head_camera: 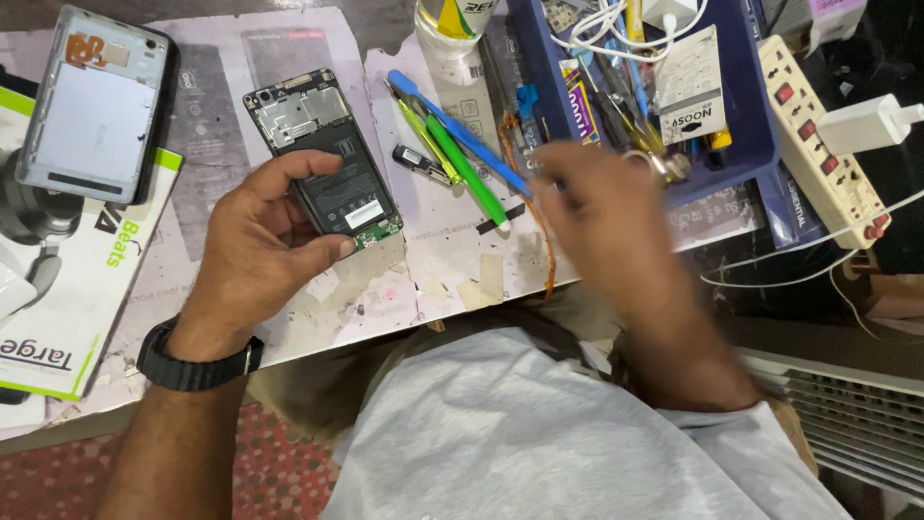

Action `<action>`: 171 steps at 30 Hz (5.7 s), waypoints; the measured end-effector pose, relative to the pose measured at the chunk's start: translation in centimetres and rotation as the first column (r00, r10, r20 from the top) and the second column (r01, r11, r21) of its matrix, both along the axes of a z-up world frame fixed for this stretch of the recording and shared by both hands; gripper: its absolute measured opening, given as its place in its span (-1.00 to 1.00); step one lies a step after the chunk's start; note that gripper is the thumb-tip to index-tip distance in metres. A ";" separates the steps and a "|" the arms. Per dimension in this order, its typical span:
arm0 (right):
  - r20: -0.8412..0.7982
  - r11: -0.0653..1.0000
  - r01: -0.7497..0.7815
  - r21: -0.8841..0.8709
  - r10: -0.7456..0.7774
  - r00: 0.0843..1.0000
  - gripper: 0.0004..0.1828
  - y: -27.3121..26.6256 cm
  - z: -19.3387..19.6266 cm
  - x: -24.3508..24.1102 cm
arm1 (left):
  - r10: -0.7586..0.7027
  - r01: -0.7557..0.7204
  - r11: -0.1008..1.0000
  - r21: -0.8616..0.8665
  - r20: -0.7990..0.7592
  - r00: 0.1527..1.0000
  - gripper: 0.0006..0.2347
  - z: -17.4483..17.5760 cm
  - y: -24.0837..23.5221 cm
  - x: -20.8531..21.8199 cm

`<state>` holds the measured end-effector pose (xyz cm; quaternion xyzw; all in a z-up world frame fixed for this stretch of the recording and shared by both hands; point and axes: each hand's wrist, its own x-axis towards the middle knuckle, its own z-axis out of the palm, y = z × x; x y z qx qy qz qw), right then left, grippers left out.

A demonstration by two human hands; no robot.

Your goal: The person cleans a small circuit board with a toothbrush, then uses tweezers to connect ribbon cables and adjust internal components inside a disassembled smartphone. The phone remains open on the workbench throughout the clip.

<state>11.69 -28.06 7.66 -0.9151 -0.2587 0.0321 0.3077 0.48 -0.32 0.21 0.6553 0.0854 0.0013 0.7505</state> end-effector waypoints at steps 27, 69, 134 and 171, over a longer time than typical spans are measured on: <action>0.063 0.975 -0.131 -0.179 0.144 0.988 -0.70 1.8 -5.4 -1.7 | 0.061 -0.060 0.998 0.016 -0.048 0.997 -0.42 -0.5 -0.6 -0.1; -0.203 0.993 -0.120 0.018 0.121 0.972 -0.69 -8.4 -0.9 16.9 | -0.019 0.019 0.999 0.036 -0.006 1.000 -0.43 -0.6 -0.3 0.2; -0.438 0.364 0.301 0.881 0.390 0.810 -0.73 2.4 -7.8 -2.4 | -0.071 0.085 0.996 -0.026 0.351 0.934 -0.48 -0.8 1.9 -1.4; -0.441 0.407 0.313 0.858 0.272 0.855 -0.71 3.9 -8.5 -2.2 | -0.021 0.023 1.000 -0.003 0.334 0.942 -0.42 -1.4 1.6 -1.0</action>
